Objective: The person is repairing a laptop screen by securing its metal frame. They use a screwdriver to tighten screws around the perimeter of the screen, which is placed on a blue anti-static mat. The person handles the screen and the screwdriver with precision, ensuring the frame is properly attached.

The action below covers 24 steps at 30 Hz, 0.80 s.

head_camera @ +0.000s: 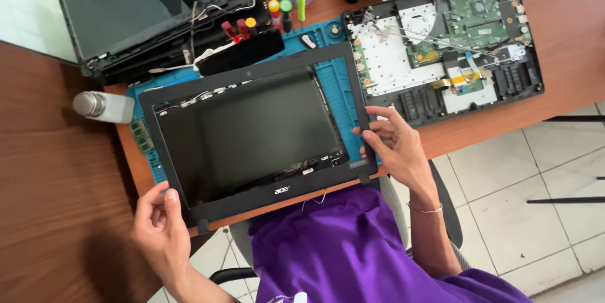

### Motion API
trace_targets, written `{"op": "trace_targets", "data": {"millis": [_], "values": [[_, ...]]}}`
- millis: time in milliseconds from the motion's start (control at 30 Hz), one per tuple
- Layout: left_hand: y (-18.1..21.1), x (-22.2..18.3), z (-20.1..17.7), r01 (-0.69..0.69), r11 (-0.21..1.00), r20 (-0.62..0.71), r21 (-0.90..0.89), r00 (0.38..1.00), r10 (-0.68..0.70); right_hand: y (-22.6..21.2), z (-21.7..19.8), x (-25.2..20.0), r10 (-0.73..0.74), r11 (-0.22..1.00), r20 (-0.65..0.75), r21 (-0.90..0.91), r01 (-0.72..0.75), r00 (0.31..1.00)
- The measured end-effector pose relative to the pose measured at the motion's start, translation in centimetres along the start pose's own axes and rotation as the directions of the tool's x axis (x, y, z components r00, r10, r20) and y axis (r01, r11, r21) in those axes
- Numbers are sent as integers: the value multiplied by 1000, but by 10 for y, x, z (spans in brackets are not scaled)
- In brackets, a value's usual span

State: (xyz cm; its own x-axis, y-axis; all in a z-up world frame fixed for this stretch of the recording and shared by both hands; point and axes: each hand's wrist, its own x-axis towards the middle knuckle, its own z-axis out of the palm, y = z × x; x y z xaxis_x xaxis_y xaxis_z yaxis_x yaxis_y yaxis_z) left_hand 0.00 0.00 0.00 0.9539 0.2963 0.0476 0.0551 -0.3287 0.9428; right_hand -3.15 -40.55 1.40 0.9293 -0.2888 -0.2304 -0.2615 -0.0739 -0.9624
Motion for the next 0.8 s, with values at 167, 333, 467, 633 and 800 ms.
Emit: {"op": "trace_targets", "data": {"millis": [167,333,467,633,800], "values": [[14,-3,13,28,998,53,51,998,-30,-6,-19,1,-91,996,-79,9,92,993],[26,-1,35,90,995,198,-39,977,-81,-10,-36,2,-76,996,-155,32,82,985],[36,-1,53,154,986,315,-60,940,-128,0,-64,6,-95,995,-214,4,99,972],[48,-3,87,227,945,531,-235,845,-71,17,-105,7,-108,991,-295,39,125,949],[62,-8,136,315,918,643,-240,760,-93,24,-147,10,-173,984,-356,-20,178,918]]}}
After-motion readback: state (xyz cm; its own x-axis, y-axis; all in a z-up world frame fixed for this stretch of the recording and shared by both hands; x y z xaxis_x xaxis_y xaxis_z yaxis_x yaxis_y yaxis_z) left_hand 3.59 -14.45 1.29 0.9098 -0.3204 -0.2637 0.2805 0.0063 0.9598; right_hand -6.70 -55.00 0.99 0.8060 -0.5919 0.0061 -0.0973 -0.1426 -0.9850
